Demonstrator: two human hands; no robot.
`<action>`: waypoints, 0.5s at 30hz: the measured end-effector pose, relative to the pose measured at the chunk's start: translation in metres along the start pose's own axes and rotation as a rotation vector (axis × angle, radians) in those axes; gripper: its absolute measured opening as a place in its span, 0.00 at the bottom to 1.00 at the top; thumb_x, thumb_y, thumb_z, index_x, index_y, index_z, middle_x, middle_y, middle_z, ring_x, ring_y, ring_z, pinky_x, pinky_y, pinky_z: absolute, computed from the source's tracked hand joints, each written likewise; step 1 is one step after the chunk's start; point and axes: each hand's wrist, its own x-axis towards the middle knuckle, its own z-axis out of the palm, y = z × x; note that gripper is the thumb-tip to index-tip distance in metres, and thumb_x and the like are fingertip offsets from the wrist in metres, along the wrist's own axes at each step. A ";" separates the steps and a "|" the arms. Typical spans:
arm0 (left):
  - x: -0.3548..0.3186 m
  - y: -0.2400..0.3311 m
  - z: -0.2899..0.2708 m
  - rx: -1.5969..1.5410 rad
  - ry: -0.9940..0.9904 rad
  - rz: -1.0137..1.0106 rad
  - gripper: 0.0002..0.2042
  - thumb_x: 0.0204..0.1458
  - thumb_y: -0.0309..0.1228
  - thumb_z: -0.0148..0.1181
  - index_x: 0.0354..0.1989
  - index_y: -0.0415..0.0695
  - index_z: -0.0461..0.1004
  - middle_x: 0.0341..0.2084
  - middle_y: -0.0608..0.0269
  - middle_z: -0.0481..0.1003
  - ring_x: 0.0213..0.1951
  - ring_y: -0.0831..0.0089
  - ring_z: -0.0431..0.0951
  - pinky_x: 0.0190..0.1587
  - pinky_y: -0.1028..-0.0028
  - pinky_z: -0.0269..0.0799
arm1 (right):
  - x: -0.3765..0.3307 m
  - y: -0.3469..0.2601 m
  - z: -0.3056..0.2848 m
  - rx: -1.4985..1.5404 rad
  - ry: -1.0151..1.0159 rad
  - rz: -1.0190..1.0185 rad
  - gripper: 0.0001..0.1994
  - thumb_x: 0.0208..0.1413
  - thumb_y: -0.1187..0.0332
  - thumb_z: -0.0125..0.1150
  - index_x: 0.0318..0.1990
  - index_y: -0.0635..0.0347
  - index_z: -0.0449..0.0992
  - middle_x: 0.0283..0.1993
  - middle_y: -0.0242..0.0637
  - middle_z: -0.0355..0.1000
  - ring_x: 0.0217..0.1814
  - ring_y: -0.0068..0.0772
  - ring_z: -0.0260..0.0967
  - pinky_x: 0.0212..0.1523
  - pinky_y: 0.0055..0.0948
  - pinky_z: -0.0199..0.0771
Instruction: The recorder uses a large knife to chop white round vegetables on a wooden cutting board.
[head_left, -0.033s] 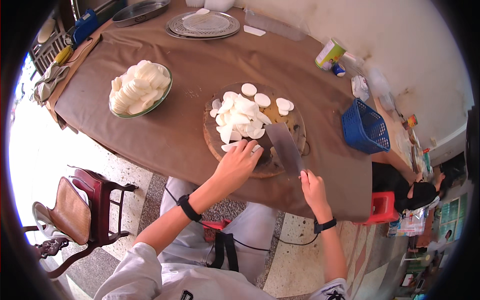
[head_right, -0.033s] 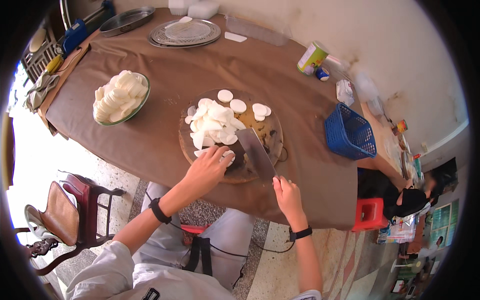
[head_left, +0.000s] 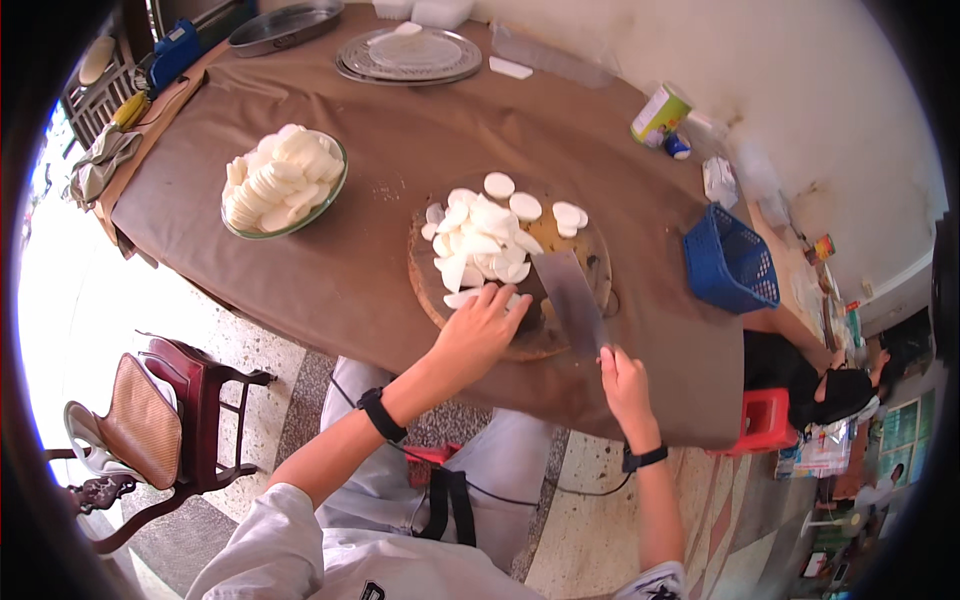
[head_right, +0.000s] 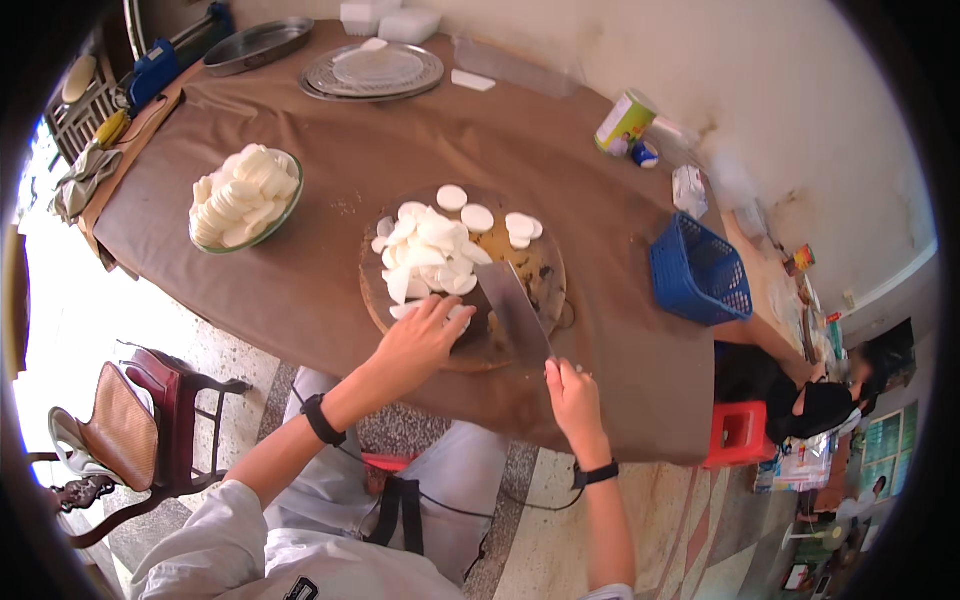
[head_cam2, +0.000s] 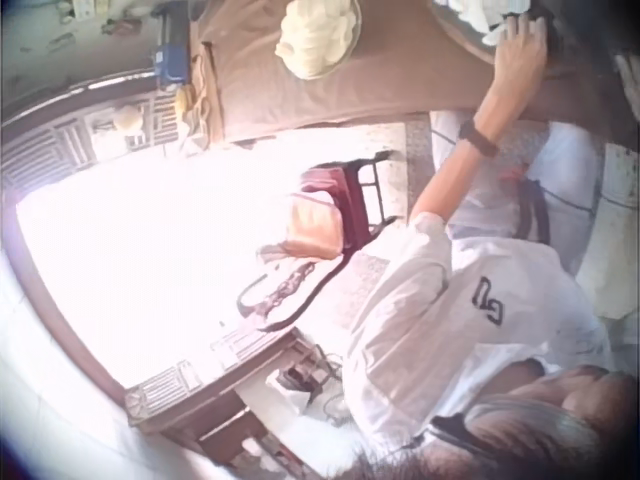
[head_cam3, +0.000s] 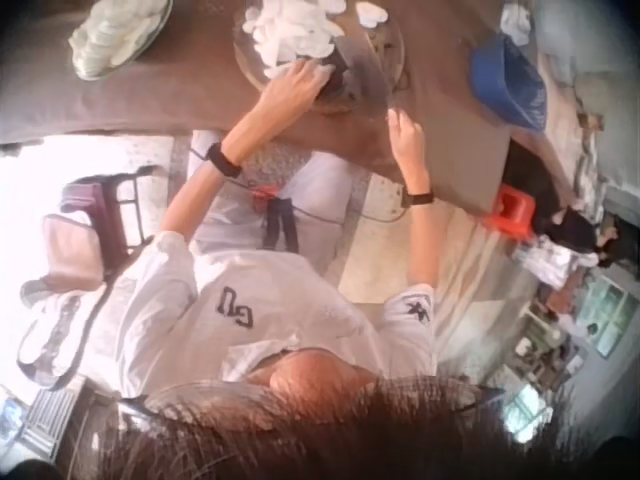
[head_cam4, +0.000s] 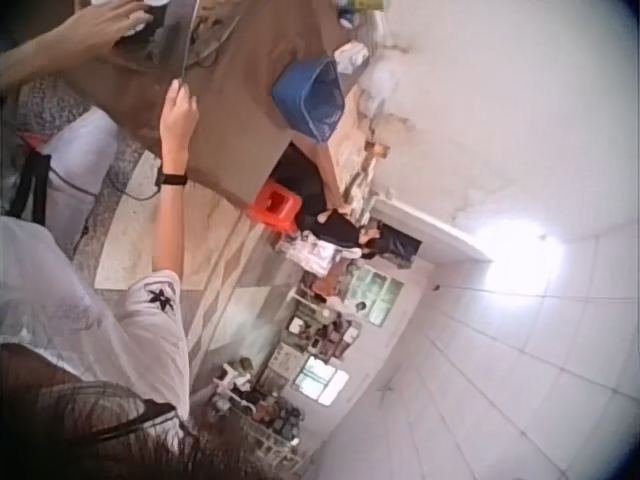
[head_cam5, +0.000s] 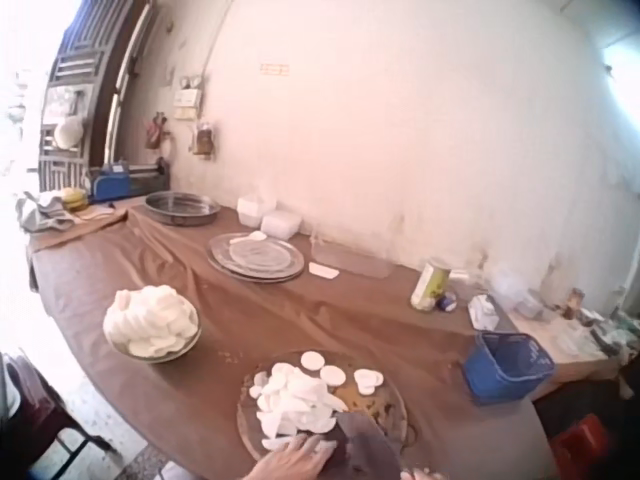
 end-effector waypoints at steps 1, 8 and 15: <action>0.007 0.000 0.007 0.015 -0.003 0.034 0.31 0.50 0.28 0.65 0.66 0.41 0.71 0.55 0.57 0.74 0.55 0.60 0.75 0.55 0.65 0.76 | -0.004 -0.001 0.002 0.010 0.046 0.046 0.16 0.74 0.62 0.57 0.35 0.65 0.76 0.27 0.53 0.77 0.29 0.61 0.77 0.28 0.52 0.73; 0.021 0.002 0.007 0.041 -0.179 0.035 0.24 0.48 0.28 0.68 0.57 0.42 0.79 0.50 0.58 0.75 0.50 0.61 0.76 0.50 0.65 0.75 | -0.025 -0.011 0.015 0.159 0.030 0.408 0.17 0.76 0.63 0.53 0.44 0.69 0.81 0.34 0.53 0.82 0.34 0.58 0.81 0.35 0.46 0.78; 0.023 -0.012 -0.002 0.173 -0.099 0.126 0.14 0.49 0.35 0.68 0.43 0.44 0.83 0.43 0.64 0.75 0.50 0.64 0.74 0.48 0.64 0.69 | -0.025 -0.019 0.020 0.178 0.060 0.443 0.18 0.76 0.61 0.53 0.43 0.69 0.81 0.33 0.54 0.82 0.33 0.57 0.81 0.34 0.46 0.77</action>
